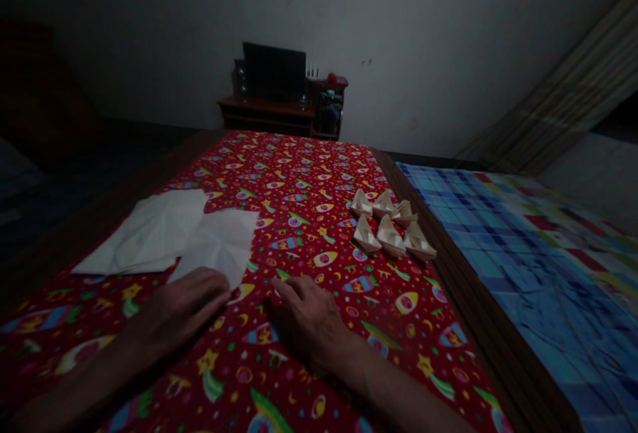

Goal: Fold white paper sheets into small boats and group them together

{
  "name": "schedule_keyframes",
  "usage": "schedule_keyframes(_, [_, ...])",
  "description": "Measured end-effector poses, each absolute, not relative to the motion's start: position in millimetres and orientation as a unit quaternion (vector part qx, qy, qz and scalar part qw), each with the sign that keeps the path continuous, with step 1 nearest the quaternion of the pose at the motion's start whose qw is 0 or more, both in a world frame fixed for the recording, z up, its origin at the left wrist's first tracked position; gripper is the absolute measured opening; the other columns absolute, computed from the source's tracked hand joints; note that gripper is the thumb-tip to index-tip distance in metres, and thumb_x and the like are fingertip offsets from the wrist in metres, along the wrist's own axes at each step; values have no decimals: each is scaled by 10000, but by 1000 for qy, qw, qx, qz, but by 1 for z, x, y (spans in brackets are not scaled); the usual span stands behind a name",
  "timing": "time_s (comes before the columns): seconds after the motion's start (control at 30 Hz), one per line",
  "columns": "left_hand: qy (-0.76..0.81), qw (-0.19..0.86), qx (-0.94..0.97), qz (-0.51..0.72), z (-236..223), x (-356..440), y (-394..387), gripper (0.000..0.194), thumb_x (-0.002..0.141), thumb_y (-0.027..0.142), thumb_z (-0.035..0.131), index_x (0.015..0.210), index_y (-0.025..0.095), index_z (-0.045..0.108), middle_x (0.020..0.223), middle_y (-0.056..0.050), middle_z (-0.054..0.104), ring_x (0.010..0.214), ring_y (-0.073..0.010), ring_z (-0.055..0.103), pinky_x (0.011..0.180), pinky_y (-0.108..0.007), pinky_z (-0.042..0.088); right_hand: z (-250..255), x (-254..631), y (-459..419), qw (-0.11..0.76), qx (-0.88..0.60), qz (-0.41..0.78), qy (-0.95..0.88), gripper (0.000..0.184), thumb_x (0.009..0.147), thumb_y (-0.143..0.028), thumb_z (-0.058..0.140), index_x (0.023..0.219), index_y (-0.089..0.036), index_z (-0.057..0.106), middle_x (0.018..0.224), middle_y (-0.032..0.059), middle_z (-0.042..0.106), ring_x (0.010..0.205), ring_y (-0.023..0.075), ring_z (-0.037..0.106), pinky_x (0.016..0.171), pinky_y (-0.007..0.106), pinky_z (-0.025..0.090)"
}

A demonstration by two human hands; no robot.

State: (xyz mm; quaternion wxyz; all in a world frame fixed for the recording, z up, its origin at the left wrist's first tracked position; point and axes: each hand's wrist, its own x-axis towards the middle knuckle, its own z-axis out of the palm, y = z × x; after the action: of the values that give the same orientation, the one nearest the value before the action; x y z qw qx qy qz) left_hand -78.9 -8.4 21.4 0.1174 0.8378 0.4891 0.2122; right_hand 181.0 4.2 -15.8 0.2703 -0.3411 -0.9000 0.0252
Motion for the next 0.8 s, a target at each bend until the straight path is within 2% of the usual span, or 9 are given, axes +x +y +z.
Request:
schedule_keyframes(0.1, [431, 138, 866, 211, 19, -48, -19, 191, 922, 249, 399, 840, 192, 561, 845, -41, 608, 803, -167, 568, 728, -263, 438, -13, 179, 4, 257, -299, 11, -919, 517, 853, -226, 540, 1343, -186, 380, 1361, 187, 406, 1243, 282, 384, 936, 450, 433])
schedule_keyframes(0.2, [393, 165, 876, 227, 19, -30, -25, 176, 925, 239, 403, 867, 192, 562, 861, -48, 619, 814, -164, 581, 747, -270, 456, -13, 177, 6, 248, -253, 38, -935, 353, 856, -177, 521, 1209, -196, 515, 1248, 129, 545, 1221, 245, 426, 954, 437, 433])
schedule_keyframes(0.27, [372, 175, 879, 241, 20, -30, -26, 174, 904, 288, 464, 1016, 193, 557, 1009, -79, 628, 944, -191, 582, 834, -301, 466, -13, 177, 9, 281, -244, 65, -926, 280, 875, -136, 463, 1126, -200, 570, 1109, 94, 639, 1124, 201, 522, 911, 391, 470])
schedule_keyframes(0.37, [354, 163, 889, 240, 15, -46, -24, 636, 804, 412, 610, 1349, 209, 355, 1371, -130, 445, 1236, -269, 435, 1021, -404, 380, -9, 181, 11, 338, -242, 139, -899, 308, 882, -103, 400, 1105, -183, 597, 1031, 91, 679, 1027, 168, 597, 872, 340, 494])
schedule_keyframes(0.43, [355, 153, 894, 229, 8, -62, -22, 724, 795, 380, 624, 1412, 234, 274, 1431, -115, 383, 1288, -280, 385, 1056, -435, 343, -5, 186, 12, 350, -232, 211, -883, 295, 880, -114, 410, 1085, -171, 613, 1034, 96, 682, 1014, 160, 612, 871, 316, 496])
schedule_keyframes(0.53, [369, 140, 888, 236, -3, -82, -15, 530, 845, 204, 535, 1352, 283, 403, 1355, -64, 496, 1231, -242, 471, 1047, -431, 360, -2, 192, 14, 336, -223, 283, -870, 253, 889, -152, 434, 1042, -177, 634, 1045, 99, 684, 1010, 153, 623, 867, 294, 492])
schedule_keyframes(0.6, [350, 142, 888, 261, -8, -87, -10, 414, 855, 147, 485, 1244, 279, 535, 1243, -53, 598, 1166, -220, 537, 1003, -400, 413, -4, 196, 16, 311, -224, 282, -880, 234, 888, -162, 449, 1022, -193, 638, 1028, 89, 693, 1003, 157, 629, 916, 334, 460])
schedule_keyframes(0.73, [336, 150, 881, 297, -4, -81, -6, 254, 872, 157, 480, 1037, 228, 661, 1045, -67, 695, 1000, -195, 631, 866, -320, 488, -8, 204, 19, 307, -273, 188, -892, 203, 858, -152, 490, 992, -211, 631, 974, 70, 704, 962, 189, 644, 1009, 476, 343])
schedule_keyframes(0.8, [345, 160, 876, 296, 0, -73, -7, 219, 875, 180, 490, 984, 220, 676, 953, -63, 713, 896, -186, 654, 799, -296, 492, -6, 208, 17, 326, -286, 159, -887, 193, 848, -141, 490, 960, -212, 630, 939, 61, 706, 925, 189, 650, 980, 463, 368])
